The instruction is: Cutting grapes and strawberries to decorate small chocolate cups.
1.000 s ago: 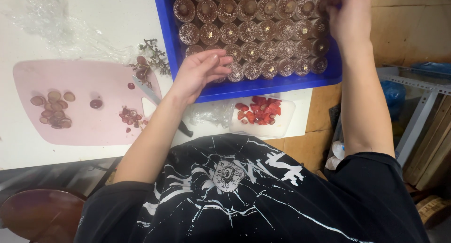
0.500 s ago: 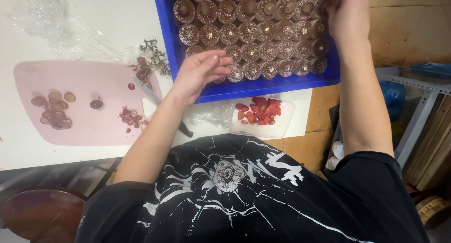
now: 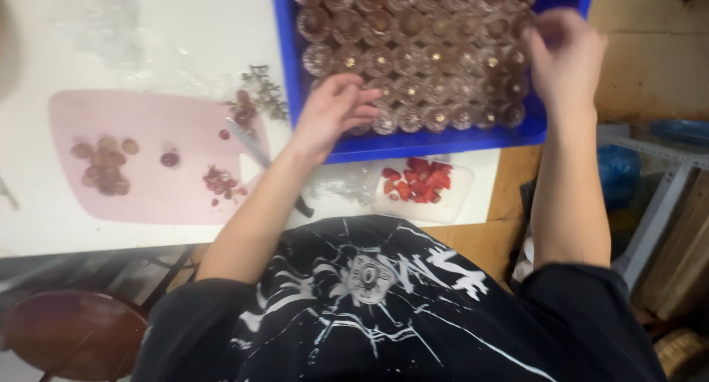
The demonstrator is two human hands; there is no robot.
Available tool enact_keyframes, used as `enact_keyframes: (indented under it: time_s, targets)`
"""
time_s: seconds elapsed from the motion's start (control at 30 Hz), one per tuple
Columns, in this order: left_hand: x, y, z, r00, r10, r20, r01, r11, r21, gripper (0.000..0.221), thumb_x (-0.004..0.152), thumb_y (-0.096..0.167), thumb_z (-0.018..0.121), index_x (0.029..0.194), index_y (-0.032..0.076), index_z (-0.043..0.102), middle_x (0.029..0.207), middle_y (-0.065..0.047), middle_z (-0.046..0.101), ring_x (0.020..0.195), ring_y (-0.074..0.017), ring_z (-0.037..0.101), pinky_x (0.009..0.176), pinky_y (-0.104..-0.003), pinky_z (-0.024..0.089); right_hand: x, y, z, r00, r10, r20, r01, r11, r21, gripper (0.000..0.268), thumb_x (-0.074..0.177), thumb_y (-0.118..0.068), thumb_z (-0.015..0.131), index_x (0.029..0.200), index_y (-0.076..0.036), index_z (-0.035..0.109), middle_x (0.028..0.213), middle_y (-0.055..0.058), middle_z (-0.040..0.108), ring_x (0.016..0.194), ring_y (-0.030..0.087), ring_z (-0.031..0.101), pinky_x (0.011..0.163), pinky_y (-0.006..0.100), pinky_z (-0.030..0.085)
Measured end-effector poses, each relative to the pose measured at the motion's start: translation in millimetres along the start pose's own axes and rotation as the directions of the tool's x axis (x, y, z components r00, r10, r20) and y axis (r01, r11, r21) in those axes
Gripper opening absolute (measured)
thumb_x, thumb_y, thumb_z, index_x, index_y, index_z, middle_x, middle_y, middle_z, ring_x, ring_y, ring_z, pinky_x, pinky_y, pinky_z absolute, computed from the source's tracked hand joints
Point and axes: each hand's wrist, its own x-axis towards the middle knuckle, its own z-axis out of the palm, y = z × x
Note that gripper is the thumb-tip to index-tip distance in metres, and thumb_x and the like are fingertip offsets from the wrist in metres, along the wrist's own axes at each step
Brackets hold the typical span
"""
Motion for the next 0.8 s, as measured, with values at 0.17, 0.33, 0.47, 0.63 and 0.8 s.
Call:
enact_keyframes:
  time_s: [0.17, 0.33, 0.47, 0.63, 0.8]
  targets:
    - [-10.4, 2.2, -0.3, 0.998, 0.052, 0.042, -0.051, 0.998, -0.024, 0.053, 0.108, 0.024, 0.054, 0.148, -0.006, 0.036, 0.133, -0.021, 0.068, 0.103, -0.0255, 0.074, 0.093, -0.038, 0.062, -38.5, -122.2, 42.4, 0.952, 0.109, 0.286, -0.232, 0.867, 0.442, 0.013, 0.103, -0.007, 0.074, 0.115, -0.001, 0.073, 0.100, 0.006, 0.073, 0.088, 0.013, 0.068, 0.078, 0.027, 0.055]
    - [-25.5, -1.5, -4.1, 0.965, 0.174, 0.198, -0.172, 0.985, -0.028, 0.067, 0.104, 0.020, 0.059, 0.158, 0.004, 0.023, 0.118, -0.020, 0.073, 0.101, -0.0262, 0.075, 0.093, -0.038, 0.063, -51.1, -180.1, 83.1, 0.896, -0.037, 0.443, -0.233, 0.809, 0.539, 0.022, 0.097, -0.007, 0.073, 0.119, -0.002, 0.072, 0.110, 0.006, 0.069, 0.092, 0.012, 0.069, 0.081, 0.026, 0.057]
    - [-51.5, 0.5, -13.1, 0.926, 0.299, 0.230, -0.326, 0.941, 0.089, 0.073, 0.105, 0.016, 0.062, 0.163, 0.005, 0.020, 0.109, -0.018, 0.077, 0.104, -0.0224, 0.075, 0.095, -0.035, 0.060, -57.3, -197.6, 96.6, 0.880, -0.135, 0.456, -0.179, 0.794, 0.580, 0.022, 0.096, -0.005, 0.075, 0.117, -0.002, 0.074, 0.111, 0.008, 0.063, 0.098, 0.013, 0.066, 0.083, 0.026, 0.056]
    - [-86.8, 19.8, -21.3, 0.880, 0.467, 0.086, -0.458, 0.785, 0.418, 0.063, 0.103, 0.013, 0.066, 0.155, 0.004, 0.034, 0.113, -0.015, 0.077, 0.101, -0.0185, 0.076, 0.091, -0.031, 0.059, -31.8, -217.2, 109.1, 0.870, -0.071, 0.488, -0.281, 0.742, 0.608, 0.016, 0.094, -0.006, 0.075, 0.109, -0.001, 0.072, 0.101, 0.007, 0.066, 0.084, 0.012, 0.063, 0.072, 0.025, 0.052]
    - [-105.1, 2.5, -43.8, 0.875, 0.460, -0.151, -0.413, 0.872, 0.261, 0.032, 0.104, 0.010, 0.060, 0.134, 0.001, 0.055, 0.107, -0.012, 0.077, 0.092, -0.0133, 0.075, 0.082, -0.027, 0.061, 11.7, -211.2, 139.9, 0.895, 0.090, 0.438, -0.236, 0.927, 0.291, 0.016, 0.094, -0.010, 0.081, 0.106, -0.002, 0.074, 0.090, 0.008, 0.074, 0.073, 0.011, 0.066, 0.066, 0.027, 0.052]
